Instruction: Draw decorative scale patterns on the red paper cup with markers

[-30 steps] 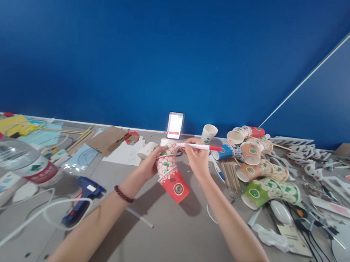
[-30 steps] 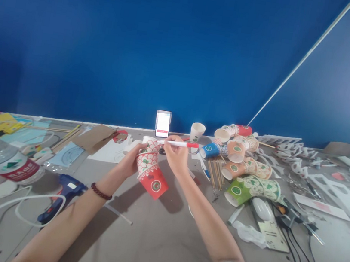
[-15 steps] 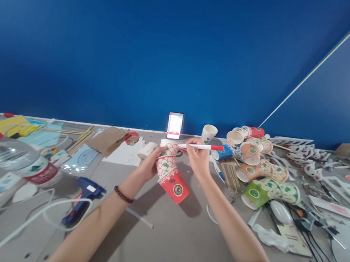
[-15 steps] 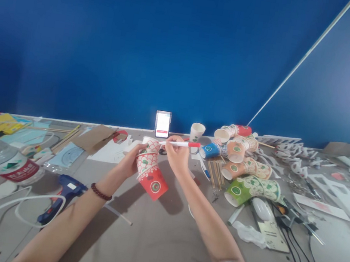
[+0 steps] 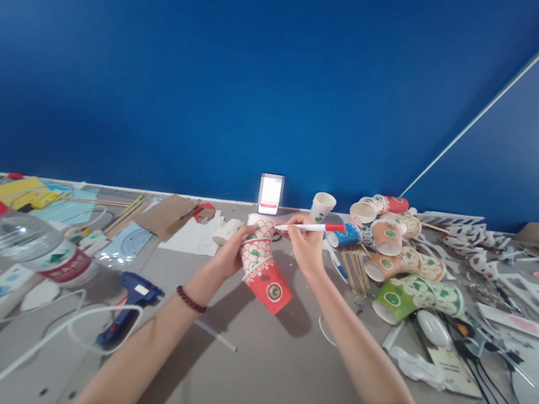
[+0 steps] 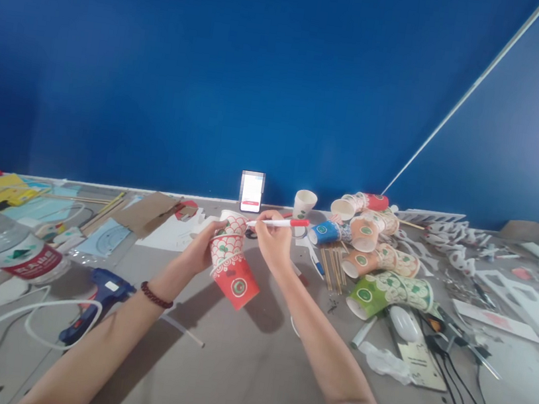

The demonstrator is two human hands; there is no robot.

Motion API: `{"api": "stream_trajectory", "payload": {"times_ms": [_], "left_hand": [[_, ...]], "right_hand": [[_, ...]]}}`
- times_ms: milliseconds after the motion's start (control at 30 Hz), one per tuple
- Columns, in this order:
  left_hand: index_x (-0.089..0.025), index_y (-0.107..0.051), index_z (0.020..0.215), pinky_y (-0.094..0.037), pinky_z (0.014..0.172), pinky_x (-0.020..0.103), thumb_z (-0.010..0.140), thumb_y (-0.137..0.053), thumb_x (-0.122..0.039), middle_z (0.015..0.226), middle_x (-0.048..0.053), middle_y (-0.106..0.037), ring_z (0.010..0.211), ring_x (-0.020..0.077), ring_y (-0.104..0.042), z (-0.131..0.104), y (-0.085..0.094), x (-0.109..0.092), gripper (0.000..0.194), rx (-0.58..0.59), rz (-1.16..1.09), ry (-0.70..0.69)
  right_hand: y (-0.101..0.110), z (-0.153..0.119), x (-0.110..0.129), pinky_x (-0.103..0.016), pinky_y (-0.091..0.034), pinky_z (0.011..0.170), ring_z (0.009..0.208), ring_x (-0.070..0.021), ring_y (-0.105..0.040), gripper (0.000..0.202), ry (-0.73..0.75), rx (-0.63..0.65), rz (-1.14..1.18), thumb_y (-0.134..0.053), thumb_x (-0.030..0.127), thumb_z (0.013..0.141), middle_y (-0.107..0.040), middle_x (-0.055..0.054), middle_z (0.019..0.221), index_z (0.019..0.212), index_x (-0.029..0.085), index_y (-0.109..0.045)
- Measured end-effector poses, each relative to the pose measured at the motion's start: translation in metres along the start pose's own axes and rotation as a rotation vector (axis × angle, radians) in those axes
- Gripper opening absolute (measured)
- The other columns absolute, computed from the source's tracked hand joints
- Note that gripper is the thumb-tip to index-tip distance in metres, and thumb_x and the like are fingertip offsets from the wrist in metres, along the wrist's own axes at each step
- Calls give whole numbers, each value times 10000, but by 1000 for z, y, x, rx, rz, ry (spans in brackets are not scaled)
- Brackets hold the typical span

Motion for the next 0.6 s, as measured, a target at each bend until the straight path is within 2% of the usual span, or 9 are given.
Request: {"api": "stream_trajectory", "payload": {"times_ms": [233, 400, 600], "left_hand": [[-99, -673, 946, -525, 674, 298, 780, -607, -335, 798, 107, -709, 662, 194, -655, -2, -3, -1, 296, 39, -23, -18], [-105, -662, 967, -520, 677, 289, 774, -636, -337, 739, 70, -692, 638, 176, -644, 2, 2, 0, 302, 40, 23, -31], [-91, -652, 963, -517, 676, 302, 733, -647, -327, 797, 98, -705, 736, 222, -671, 6, 4, 0, 330, 45, 35, -36]], "right_hand": [[1, 3, -3, -302, -521, 666, 704, -178, -650, 32, -16, -8, 36, -561, 235, 705, -638, 11, 687, 721, 218, -583], [0, 3, -4, -295, -514, 676, 715, -173, -651, 44, -42, 7, 89, -575, 255, 712, -637, 15, 692, 733, 217, -585], [-2, 3, -3, -302, -510, 683, 712, -169, -641, 70, -23, 13, 53, -591, 276, 711, -631, 8, 719, 748, 216, -594]]}}
Point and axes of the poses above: each hand's wrist, its own z-axis towards the middle knuckle, its own y-axis out of the back of the hand, x = y × z, the point moved 4 cm from there along z, towards the middle knuckle
